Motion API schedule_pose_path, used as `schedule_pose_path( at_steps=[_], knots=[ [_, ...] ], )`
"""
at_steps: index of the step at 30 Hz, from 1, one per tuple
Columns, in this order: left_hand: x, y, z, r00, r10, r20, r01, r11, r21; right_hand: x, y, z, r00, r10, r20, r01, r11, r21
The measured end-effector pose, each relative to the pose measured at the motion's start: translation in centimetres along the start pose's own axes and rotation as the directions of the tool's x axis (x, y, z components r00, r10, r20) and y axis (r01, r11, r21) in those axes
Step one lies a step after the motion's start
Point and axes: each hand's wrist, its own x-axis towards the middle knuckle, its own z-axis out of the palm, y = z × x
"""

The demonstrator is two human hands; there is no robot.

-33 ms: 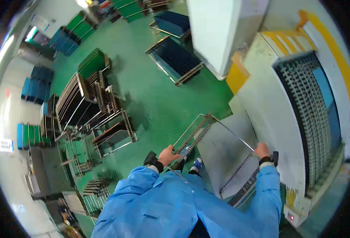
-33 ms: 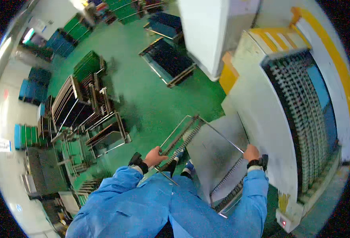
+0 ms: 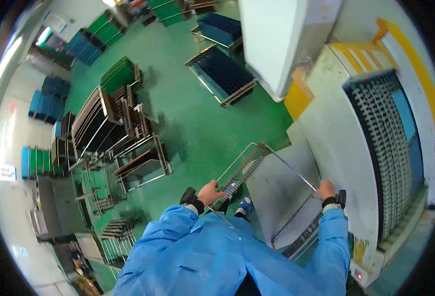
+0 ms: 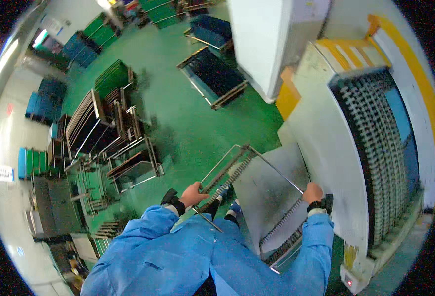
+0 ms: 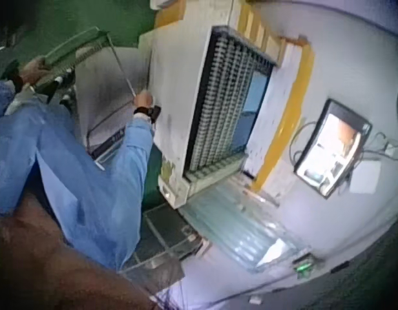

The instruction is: Placing various panels and components into a processing machine on a fabrication floor.

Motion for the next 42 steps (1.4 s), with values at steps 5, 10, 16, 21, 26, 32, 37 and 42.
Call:
schedule_pose_path(
  at_steps=[5,10,16,21,26,32,37,42],
  knots=[
    [0.0,0.3,0.0,0.999,-0.011,-0.032,0.013,0.999,0.043,0.0,-0.4,-0.9,0.992,-0.126,0.003,0.124,0.976,-0.178],
    [-0.2,-0.7,0.5,0.996,0.013,-0.085,-0.011,0.999,0.032,-0.2,-1.9,-2.6,0.953,-0.299,0.056,0.304,0.922,-0.242],
    [-0.2,0.1,0.8,0.994,0.020,-0.111,-0.020,1.000,-0.004,1.1,-0.2,-1.7,0.958,-0.252,0.139,0.279,0.930,-0.237],
    [0.1,-0.4,1.4,0.995,-0.003,-0.104,0.009,0.999,0.053,1.5,0.1,-0.5,1.000,-0.005,0.021,0.004,1.000,0.027],
    [-0.1,0.2,1.1,0.992,-0.005,-0.126,0.009,0.999,0.032,-1.0,-0.3,2.1,0.974,-0.030,-0.224,0.088,0.962,0.257],
    [1.0,-0.5,1.9,0.993,-0.004,-0.116,0.000,0.999,-0.036,-8.5,9.9,9.8,0.850,0.262,-0.458,-0.141,0.949,0.282],
    [1.0,2.1,0.2,0.986,-0.113,-0.119,0.068,0.942,-0.329,-18.1,9.6,12.8,0.911,0.384,-0.148,-0.407,0.894,-0.189],
    [1.2,-0.6,1.4,0.962,-0.185,-0.203,0.055,0.853,-0.518,-16.6,0.9,10.2,0.947,0.308,-0.096,-0.309,0.951,-0.001]
  ],
)
